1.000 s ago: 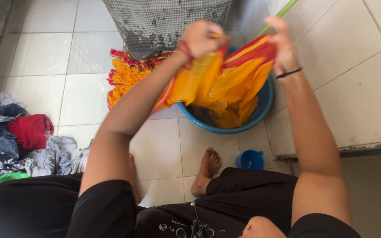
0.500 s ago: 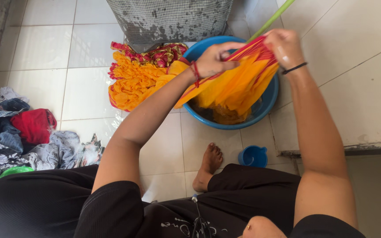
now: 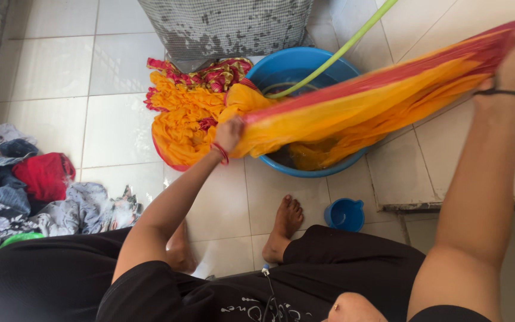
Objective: The person washes a yellow and red patterned cloth by hand, pouring water from a blue cup and rinsing it under a hose in a blue basin. They then pick up a red garment from a pile of clothes and place it on the floor.
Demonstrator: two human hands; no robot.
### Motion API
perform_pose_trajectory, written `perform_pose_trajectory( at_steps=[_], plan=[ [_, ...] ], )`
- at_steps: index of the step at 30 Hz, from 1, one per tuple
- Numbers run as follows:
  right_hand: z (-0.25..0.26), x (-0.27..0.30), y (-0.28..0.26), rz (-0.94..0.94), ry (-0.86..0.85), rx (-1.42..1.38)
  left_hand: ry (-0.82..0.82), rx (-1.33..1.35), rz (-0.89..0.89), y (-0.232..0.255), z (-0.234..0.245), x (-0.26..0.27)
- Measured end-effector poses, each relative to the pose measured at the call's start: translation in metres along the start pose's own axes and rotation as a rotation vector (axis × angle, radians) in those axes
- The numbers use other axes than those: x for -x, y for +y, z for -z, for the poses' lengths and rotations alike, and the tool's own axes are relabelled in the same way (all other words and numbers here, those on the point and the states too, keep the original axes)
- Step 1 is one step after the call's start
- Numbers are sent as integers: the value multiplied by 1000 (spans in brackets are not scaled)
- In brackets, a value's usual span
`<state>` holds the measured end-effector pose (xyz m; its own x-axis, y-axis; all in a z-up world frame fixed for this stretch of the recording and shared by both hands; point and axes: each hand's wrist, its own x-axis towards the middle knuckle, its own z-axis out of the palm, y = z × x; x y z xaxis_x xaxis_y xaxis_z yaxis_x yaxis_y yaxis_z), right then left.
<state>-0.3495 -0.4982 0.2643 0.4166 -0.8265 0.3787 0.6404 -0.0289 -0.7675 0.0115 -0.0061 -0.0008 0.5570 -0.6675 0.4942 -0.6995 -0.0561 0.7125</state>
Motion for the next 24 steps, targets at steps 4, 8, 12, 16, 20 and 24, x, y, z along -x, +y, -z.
perform_pose_trajectory(
  at_steps=[4, 8, 12, 16, 20, 24],
  plan=[
    [-40, 21, 5, 29, -74, 206, -145, -118, 276, 5, 17, -44],
    [-85, 50, 3, -124, -60, 421, -344, -461, 242, -6, 3, -72],
    [-110, 53, 29, -72, -199, 615, -376, -692, 371, -56, -46, -70],
    [-127, 69, 41, -165, -146, 588, -327, -533, 221, -73, -78, -67],
    [-128, 77, 62, -231, -155, 630, -124, -72, 6, -13, -147, -72],
    [-105, 76, 109, -299, -267, 707, -219, 545, -64, 56, -202, -85]
  ],
)
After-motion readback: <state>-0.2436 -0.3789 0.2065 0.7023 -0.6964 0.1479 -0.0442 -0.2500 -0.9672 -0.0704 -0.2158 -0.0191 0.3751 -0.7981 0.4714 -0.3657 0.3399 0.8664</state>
